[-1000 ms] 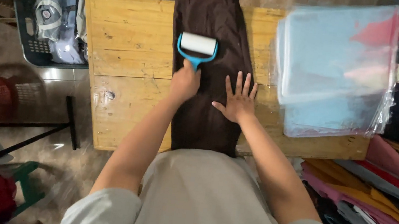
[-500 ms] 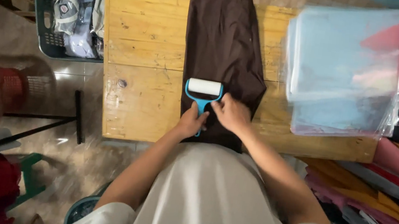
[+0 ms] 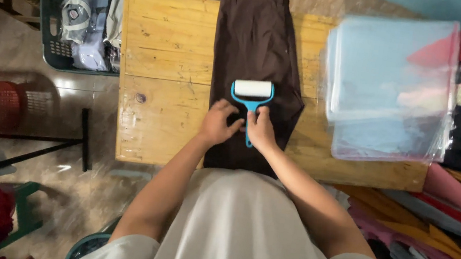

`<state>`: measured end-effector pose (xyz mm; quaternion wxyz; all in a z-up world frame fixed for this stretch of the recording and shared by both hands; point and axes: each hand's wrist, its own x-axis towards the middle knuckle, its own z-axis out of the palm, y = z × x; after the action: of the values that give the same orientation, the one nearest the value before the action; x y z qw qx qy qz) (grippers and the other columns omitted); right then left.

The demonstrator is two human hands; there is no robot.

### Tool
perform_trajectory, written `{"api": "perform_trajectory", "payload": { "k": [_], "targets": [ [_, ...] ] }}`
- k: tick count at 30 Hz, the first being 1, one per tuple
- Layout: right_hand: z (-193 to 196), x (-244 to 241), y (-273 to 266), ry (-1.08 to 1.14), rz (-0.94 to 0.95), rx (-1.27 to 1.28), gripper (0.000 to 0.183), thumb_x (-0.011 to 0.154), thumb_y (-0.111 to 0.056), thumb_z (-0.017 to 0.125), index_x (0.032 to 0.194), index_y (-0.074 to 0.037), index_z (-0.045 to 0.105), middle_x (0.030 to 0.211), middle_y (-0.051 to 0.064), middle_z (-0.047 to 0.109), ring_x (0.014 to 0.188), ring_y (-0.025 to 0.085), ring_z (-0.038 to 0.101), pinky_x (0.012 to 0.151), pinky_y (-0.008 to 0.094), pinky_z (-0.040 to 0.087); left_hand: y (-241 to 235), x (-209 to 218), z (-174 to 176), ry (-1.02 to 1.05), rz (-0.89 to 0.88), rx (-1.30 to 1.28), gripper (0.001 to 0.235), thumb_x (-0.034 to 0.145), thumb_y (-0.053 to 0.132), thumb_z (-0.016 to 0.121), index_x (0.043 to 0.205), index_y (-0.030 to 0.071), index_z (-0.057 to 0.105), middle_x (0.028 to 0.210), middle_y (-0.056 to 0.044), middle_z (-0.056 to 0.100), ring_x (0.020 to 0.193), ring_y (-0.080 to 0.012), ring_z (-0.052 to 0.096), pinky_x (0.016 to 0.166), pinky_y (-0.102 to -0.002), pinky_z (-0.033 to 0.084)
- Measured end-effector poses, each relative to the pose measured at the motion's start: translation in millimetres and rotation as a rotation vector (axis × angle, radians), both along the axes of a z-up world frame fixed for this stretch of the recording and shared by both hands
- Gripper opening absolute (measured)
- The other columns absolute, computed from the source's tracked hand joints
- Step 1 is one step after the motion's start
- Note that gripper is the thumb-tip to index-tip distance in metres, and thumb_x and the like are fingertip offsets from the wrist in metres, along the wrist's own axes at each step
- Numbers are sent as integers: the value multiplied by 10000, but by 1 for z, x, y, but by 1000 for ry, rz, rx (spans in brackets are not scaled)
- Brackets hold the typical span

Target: The person lays a brown garment flat on a wooden table, smooths it with their hands, and then uses a lint roller to clean the surface. They roll the tool up and down the fabric to remove lint and debris.

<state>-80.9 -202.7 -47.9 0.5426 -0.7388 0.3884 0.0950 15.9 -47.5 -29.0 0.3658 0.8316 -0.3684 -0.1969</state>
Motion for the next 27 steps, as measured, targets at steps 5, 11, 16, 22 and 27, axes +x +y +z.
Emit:
{"api": "perform_trajectory", "payload": {
  "k": [5,11,16,22,27],
  "targets": [
    [20,87,-35,-134,-24,-157,272,1062,-212,412,1194,25,429,970,287,651,573,350,723,491,400,647,-3,23,42,-99,-71,495,928,874,541,735,1557,24,380,1642,-230,281,1546,-370,248,1204,-490,340],
    [28,171,-83,-100,70,-339,349,1077,-238,367,1279,46,340,1034,228,638,557,262,738,449,305,662,-6,25,43,-154,-195,677,1159,799,600,783,1635,40,209,1723,-191,79,1602,-329,30,1309,-495,71],
    [-12,128,-82,-157,185,-497,351,1093,-240,352,1267,58,416,916,137,663,531,229,719,424,292,626,-9,25,35,-162,-220,742,1199,807,640,744,1651,43,137,1727,-188,19,1603,-328,-13,1304,-499,45],
    [16,-35,-28,-110,322,-876,331,1111,-287,419,1204,7,539,700,213,700,679,393,741,598,499,596,-13,23,38,-145,-210,769,1218,789,644,758,1648,42,139,1727,-187,9,1604,-322,-23,1310,-497,36],
    [1,-128,-10,56,361,-852,386,1074,-375,438,1174,-25,564,640,206,686,621,353,738,556,437,598,-16,22,45,-138,-220,776,1181,822,613,746,1648,23,142,1723,-206,4,1601,-342,-24,1301,-514,44]
  ]
}}
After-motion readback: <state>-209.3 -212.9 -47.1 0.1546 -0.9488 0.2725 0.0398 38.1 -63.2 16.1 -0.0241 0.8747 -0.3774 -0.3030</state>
